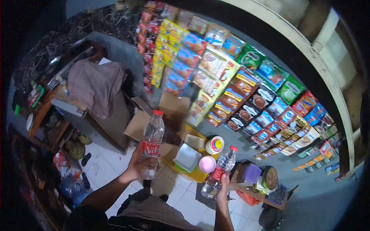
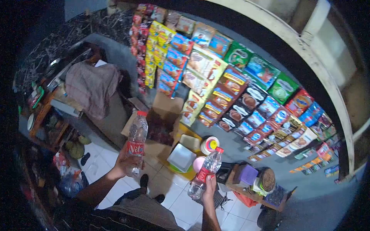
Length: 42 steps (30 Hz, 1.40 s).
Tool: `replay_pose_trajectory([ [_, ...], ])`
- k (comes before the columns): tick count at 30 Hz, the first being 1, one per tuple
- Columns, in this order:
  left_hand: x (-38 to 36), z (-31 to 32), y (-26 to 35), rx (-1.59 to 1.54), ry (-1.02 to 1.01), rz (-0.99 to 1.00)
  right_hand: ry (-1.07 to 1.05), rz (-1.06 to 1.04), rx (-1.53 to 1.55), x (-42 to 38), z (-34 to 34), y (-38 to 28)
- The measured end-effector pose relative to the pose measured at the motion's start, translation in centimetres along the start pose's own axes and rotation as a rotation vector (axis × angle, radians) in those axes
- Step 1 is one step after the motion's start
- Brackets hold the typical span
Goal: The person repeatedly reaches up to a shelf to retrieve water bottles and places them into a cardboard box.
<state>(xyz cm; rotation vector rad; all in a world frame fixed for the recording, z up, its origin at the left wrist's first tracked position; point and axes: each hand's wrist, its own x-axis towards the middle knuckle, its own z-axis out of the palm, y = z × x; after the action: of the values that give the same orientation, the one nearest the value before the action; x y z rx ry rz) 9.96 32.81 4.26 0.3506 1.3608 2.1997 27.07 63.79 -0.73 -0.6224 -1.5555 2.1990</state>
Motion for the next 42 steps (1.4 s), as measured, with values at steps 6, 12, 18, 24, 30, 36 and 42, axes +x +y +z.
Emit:
replay_pose_trajectory([
  [6,-3.5,-1.1,2.0,-0.068,0.117,0.091,-0.22,0.096,0.322,1.3,6.6,3.3],
  [12,-6.0,-4.8,4.3,0.062,0.242,0.158,-0.293,0.124,0.214,1.1,12.4,3.1],
  [18,-6.4,-11.6,6.0,0.033,0.239,0.139,-0.222,0.119,0.158,1.5,18.2,4.9],
  [24,-5.1,-19.9,8.8,0.145,0.144,-0.02,-0.182,0.102,0.207,1.6,26.4,6.5],
  [30,-2.5,-23.2,10.3,0.044,0.151,-0.118,-0.094,0.115,0.159,1.0,31.6,6.8],
  [36,0.2,-23.9,9.3,0.064,0.037,-0.193,0.003,0.107,0.051,0.1,32.6,6.5],
  [42,1.2,-22.4,8.3,0.091,-0.034,-0.268,0.058,0.138,0.07,0.0,32.0,6.3],
])
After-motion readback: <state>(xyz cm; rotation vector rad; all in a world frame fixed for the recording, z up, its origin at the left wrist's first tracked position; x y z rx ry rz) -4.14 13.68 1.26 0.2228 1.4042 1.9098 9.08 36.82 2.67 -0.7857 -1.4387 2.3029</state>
